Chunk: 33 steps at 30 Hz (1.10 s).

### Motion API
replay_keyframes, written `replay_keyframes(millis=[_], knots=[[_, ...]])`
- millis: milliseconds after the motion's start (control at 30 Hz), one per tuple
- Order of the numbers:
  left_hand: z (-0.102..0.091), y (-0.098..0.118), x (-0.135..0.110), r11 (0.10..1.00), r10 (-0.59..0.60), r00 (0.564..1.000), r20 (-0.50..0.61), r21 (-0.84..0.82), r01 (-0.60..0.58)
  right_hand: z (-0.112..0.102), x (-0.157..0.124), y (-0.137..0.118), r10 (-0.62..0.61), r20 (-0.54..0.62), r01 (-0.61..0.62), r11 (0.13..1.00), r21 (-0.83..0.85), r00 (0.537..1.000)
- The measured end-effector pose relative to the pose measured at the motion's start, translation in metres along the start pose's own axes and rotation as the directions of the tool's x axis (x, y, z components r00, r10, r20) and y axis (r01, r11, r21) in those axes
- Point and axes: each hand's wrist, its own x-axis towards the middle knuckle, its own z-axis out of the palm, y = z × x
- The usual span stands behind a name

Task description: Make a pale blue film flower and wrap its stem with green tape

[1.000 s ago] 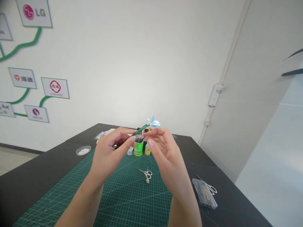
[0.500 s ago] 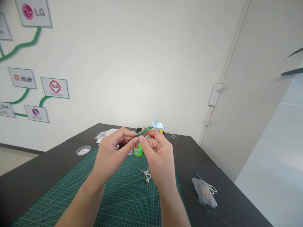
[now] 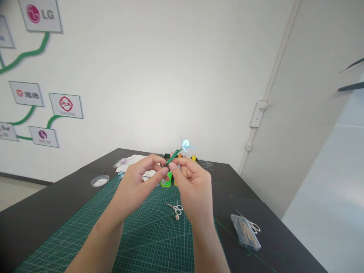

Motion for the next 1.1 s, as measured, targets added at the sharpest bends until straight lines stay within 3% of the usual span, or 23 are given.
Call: replay_keyframes(millis=[167, 333, 400, 733, 900, 1100], knots=[[0.001, -0.003, -0.001, 0.984, -0.069, 0.995, 0.074, -0.158, 0.08, 0.0, 0.0, -0.001, -0.011, -0.003, 0.011, 1.0, 0.001, 1.0], [-0.002, -0.007, -0.001, 0.895, -0.107, 0.946, 0.307, -0.384, 0.226, -0.001, 0.0, -0.002, -0.012, -0.004, 0.012, 1.0, 0.011, 1.0], [-0.003, -0.008, 0.0, 0.883, -0.105, 0.935, 0.338, -0.401, 0.243, -0.001, 0.0, -0.002, -0.006, 0.003, 0.006, 1.0, 0.021, 1.0], [-0.002, -0.01, 0.001, 0.927, -0.087, 0.962, 0.259, -0.332, 0.173, 0.0, 0.0, -0.001, -0.019, 0.016, 0.019, 1.0, -0.003, 1.0], [0.0, -0.01, 0.003, 0.895, -0.111, 0.952, 0.284, -0.388, 0.22, -0.001, 0.001, -0.003, -0.018, -0.015, 0.017, 1.0, -0.022, 1.0], [0.001, -0.009, 0.002, 0.926, -0.079, 0.98, 0.185, -0.349, 0.141, 0.0, 0.0, -0.006, -0.061, 0.028, 0.062, 0.995, -0.073, 0.998]])
